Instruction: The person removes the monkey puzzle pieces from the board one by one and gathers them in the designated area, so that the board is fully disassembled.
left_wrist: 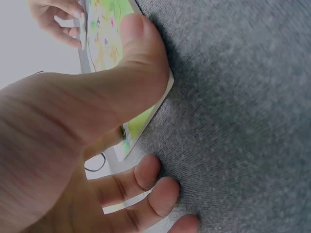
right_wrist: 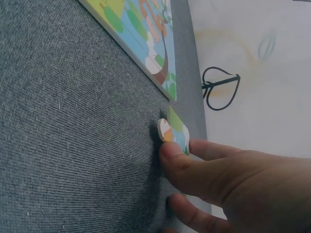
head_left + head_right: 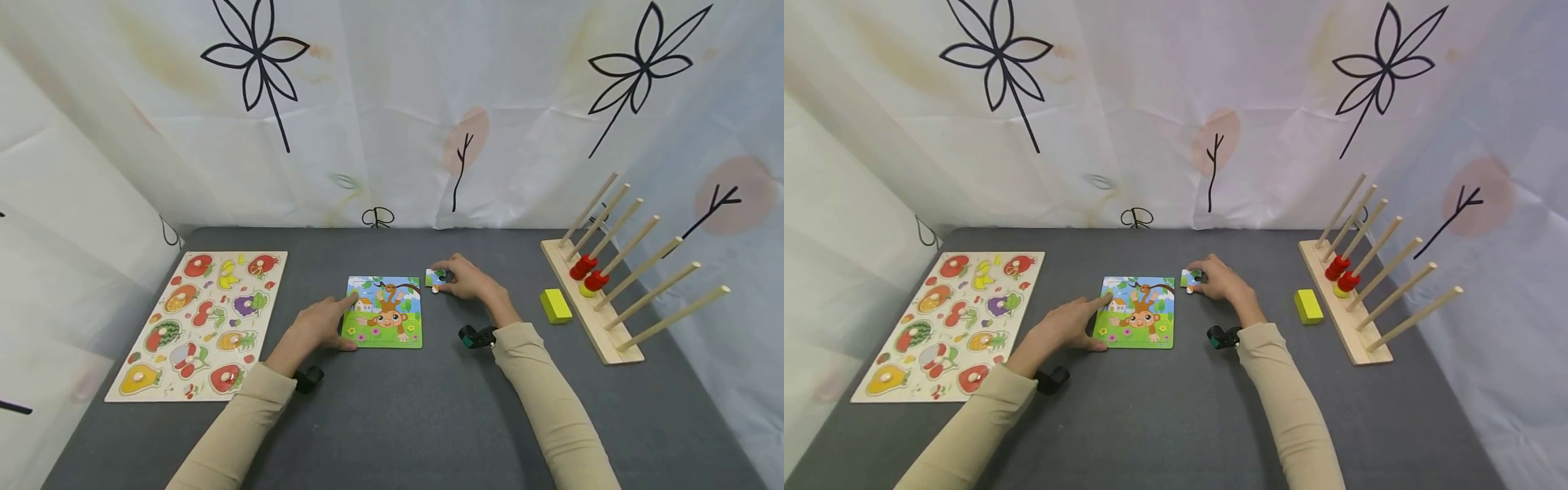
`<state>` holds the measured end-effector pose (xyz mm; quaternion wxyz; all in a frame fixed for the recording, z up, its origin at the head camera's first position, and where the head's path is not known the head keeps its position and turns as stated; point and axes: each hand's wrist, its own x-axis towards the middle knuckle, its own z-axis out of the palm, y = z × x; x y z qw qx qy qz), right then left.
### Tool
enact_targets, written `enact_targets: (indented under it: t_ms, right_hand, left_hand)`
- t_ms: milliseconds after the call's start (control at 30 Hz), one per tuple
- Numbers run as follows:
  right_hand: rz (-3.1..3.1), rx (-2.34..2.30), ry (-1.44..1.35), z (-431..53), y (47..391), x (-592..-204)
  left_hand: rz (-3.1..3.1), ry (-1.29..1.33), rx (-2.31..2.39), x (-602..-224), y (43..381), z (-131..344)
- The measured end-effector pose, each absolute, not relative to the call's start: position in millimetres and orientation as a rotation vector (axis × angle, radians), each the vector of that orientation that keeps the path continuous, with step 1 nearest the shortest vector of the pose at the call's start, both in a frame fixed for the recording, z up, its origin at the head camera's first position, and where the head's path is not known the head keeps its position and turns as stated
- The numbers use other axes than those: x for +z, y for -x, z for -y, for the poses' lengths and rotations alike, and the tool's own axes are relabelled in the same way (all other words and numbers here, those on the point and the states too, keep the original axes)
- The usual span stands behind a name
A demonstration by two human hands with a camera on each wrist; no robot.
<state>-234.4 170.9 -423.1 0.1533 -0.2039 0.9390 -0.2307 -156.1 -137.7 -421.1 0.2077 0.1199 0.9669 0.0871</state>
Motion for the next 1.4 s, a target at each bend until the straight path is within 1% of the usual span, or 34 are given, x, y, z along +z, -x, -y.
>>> enact_targets:
  t_ms: [267, 533, 833, 1167, 1400]
  right_hand:
    - [-2.683, -0.661, 0.599, -170, 237, -429]
    - [-2.685, -0.698, 0.526, -170, 237, -433]
    - [-2.71, -0.7, 0.54, -168, 238, -435]
    - [-2.716, -0.805, 0.605, -168, 234, -428]
    - [-2.686, -0.891, 0.665, -152, 226, -418]
  left_hand:
    - [-2.7, -0.323, 0.254, -424, 155, 134]
    - [-2.698, -0.32, 0.272, -424, 154, 135]
    - [-2.7, -0.332, 0.293, -421, 154, 136]
    - [-2.699, -0.334, 0.284, -423, 155, 137]
    - [-2.705, -0.345, 0.289, -423, 155, 137]
